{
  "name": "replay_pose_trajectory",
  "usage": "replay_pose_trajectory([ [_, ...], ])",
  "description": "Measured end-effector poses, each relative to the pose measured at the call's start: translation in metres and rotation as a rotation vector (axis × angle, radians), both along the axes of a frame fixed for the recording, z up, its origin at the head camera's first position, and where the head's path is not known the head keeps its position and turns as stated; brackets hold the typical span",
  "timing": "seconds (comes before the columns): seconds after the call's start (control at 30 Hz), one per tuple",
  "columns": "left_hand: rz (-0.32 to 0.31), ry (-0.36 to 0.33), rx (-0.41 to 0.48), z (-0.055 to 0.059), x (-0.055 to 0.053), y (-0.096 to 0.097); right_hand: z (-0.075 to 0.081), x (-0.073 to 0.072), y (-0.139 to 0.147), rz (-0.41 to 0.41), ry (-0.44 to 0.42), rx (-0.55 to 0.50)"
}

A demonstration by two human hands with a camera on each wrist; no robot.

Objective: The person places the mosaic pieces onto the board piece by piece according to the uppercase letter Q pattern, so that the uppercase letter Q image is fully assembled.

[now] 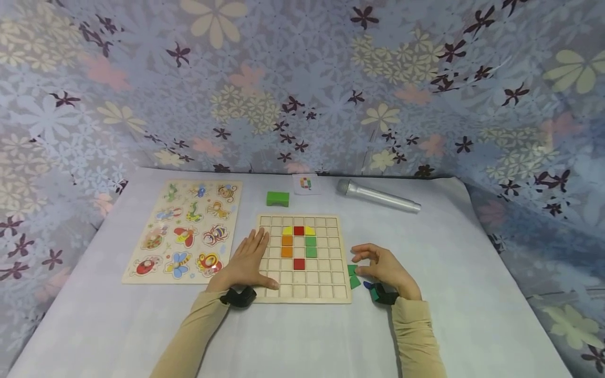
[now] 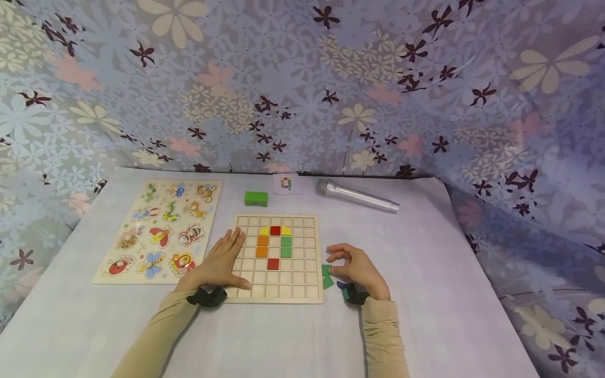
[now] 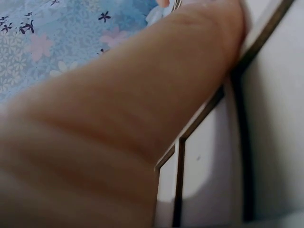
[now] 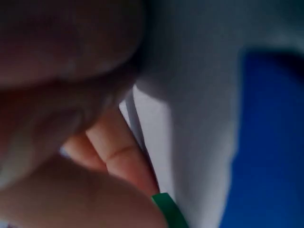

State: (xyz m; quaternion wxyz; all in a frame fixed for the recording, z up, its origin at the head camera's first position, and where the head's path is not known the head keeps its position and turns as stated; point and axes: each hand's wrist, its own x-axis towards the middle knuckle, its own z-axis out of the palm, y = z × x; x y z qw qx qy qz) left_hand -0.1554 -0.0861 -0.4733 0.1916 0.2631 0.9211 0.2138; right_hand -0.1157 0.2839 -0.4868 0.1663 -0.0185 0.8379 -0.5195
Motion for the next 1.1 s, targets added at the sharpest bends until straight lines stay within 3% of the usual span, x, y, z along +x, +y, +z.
replay_pose_trajectory([
  [0.17,0.017,-0.003,-0.017,-0.002,0.002,-0.001,0.000,-0.002,-0.007,0.032,0.037,0.041],
  [0.4,0.029,-0.006,-0.012,-0.002,0.003,-0.003,0.001,-0.006,-0.020,-0.070,0.118,0.124],
  [0.83,0.023,-0.010,-0.009,-0.001,0.002,-0.001,0.002,-0.007,-0.026,-0.104,0.128,0.207],
  [1.1,0.008,-0.001,-0.006,0.000,0.001,0.002,0.004,-0.007,-0.028,-0.207,0.069,0.013],
])
